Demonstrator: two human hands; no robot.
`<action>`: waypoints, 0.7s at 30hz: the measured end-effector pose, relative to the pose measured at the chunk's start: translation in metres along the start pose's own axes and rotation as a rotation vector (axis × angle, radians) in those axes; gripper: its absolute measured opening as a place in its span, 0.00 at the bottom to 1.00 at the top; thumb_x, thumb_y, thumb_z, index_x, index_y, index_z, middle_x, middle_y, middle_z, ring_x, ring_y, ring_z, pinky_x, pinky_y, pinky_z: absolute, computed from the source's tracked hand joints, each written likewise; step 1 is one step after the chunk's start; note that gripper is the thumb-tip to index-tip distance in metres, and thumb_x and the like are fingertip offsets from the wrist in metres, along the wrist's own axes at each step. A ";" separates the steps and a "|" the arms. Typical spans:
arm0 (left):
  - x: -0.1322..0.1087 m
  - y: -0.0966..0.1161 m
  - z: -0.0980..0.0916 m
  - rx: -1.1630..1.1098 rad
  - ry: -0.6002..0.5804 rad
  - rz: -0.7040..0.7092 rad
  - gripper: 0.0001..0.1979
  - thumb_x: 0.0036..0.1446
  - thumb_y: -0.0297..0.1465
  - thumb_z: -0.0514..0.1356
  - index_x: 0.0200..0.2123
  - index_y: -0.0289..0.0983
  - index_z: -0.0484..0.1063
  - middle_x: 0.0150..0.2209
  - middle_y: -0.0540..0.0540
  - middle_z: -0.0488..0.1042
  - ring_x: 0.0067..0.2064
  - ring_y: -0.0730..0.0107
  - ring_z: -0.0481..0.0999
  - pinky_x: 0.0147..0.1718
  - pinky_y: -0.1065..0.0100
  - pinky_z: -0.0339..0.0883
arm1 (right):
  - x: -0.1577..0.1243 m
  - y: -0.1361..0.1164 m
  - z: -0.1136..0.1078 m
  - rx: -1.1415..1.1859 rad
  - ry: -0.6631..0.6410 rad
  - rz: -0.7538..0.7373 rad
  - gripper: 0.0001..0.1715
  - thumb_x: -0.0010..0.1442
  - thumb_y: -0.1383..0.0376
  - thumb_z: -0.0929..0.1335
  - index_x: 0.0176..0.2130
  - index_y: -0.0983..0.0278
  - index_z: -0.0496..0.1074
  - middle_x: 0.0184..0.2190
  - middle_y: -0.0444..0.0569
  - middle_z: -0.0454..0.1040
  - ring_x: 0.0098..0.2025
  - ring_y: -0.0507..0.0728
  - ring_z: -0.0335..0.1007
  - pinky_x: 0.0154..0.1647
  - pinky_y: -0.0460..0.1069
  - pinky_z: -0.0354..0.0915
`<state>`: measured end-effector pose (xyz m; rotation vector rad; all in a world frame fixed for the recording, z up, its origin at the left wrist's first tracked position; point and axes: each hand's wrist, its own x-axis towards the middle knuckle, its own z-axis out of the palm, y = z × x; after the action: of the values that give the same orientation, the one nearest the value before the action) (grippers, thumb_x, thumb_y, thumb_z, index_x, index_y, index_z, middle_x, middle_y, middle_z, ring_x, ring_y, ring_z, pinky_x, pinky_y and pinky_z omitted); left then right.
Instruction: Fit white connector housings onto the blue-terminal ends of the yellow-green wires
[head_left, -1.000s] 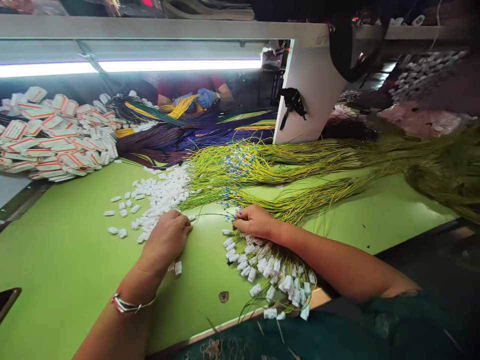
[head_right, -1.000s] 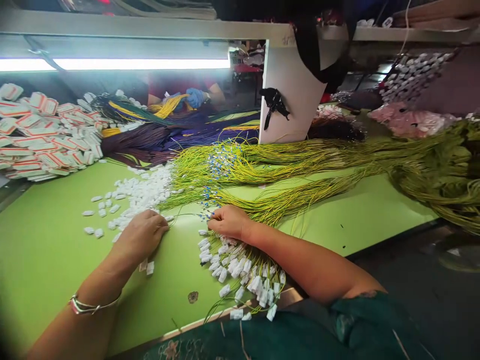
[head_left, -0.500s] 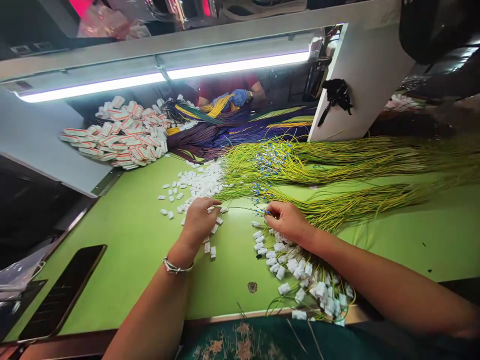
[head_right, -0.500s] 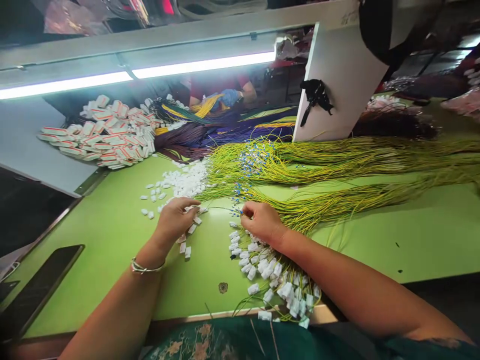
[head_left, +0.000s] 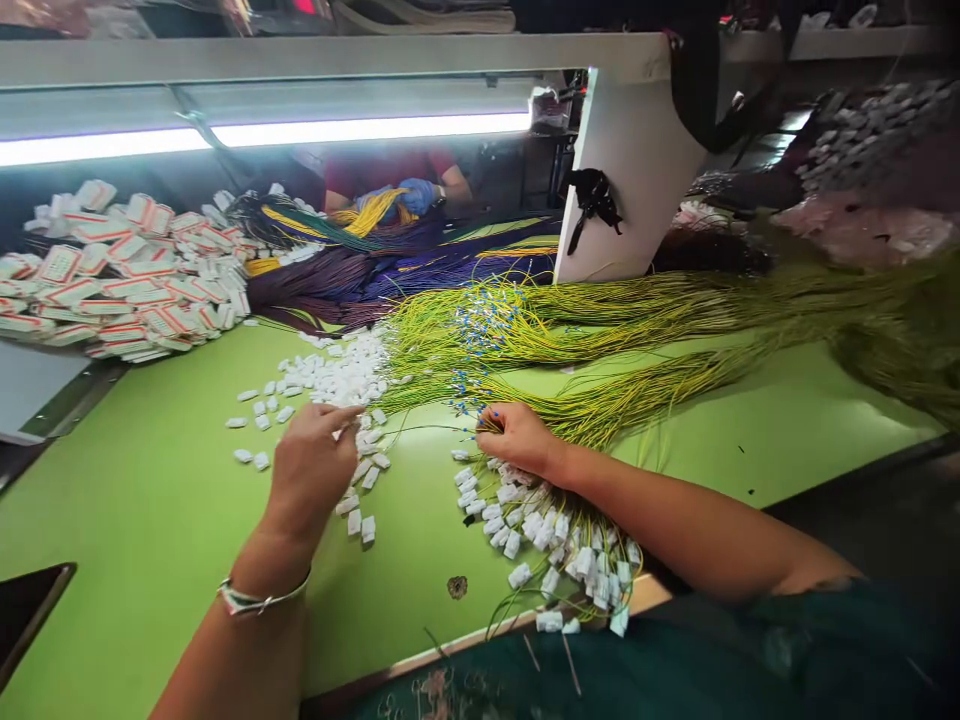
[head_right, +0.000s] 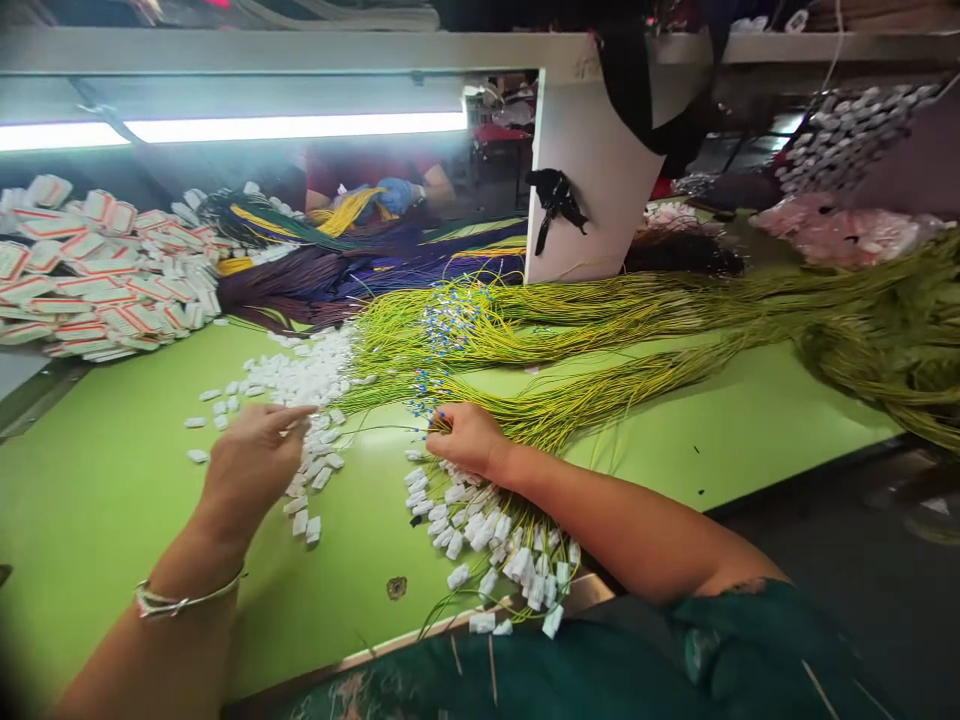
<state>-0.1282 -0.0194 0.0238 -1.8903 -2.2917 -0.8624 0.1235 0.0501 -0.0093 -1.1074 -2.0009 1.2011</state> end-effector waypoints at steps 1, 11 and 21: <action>-0.001 0.003 -0.004 -0.107 0.015 -0.080 0.14 0.53 0.35 0.56 0.38 0.37 0.77 0.33 0.43 0.73 0.35 0.60 0.72 0.37 0.61 0.65 | 0.001 0.000 0.000 0.010 -0.004 0.000 0.04 0.44 0.66 0.64 0.23 0.66 0.66 0.18 0.39 0.59 0.23 0.47 0.51 0.24 0.43 0.49; -0.026 0.064 0.032 -1.369 -0.495 -0.743 0.16 0.34 0.33 0.73 0.25 0.33 0.73 0.26 0.46 0.76 0.29 0.70 0.78 0.33 0.73 0.71 | -0.001 -0.012 -0.007 0.158 -0.013 -0.038 0.05 0.43 0.65 0.64 0.20 0.65 0.62 0.17 0.38 0.53 0.22 0.47 0.47 0.23 0.44 0.47; -0.027 0.066 0.038 -1.535 -0.501 -0.824 0.11 0.37 0.26 0.72 0.24 0.32 0.73 0.25 0.47 0.76 0.28 0.73 0.78 0.30 0.77 0.72 | -0.003 -0.017 -0.007 0.145 -0.043 -0.029 0.06 0.44 0.65 0.64 0.21 0.66 0.64 0.17 0.38 0.55 0.23 0.47 0.48 0.24 0.44 0.48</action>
<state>-0.0497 -0.0201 0.0073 -1.1360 -2.9825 -3.2639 0.1247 0.0459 0.0091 -0.9853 -1.9211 1.3425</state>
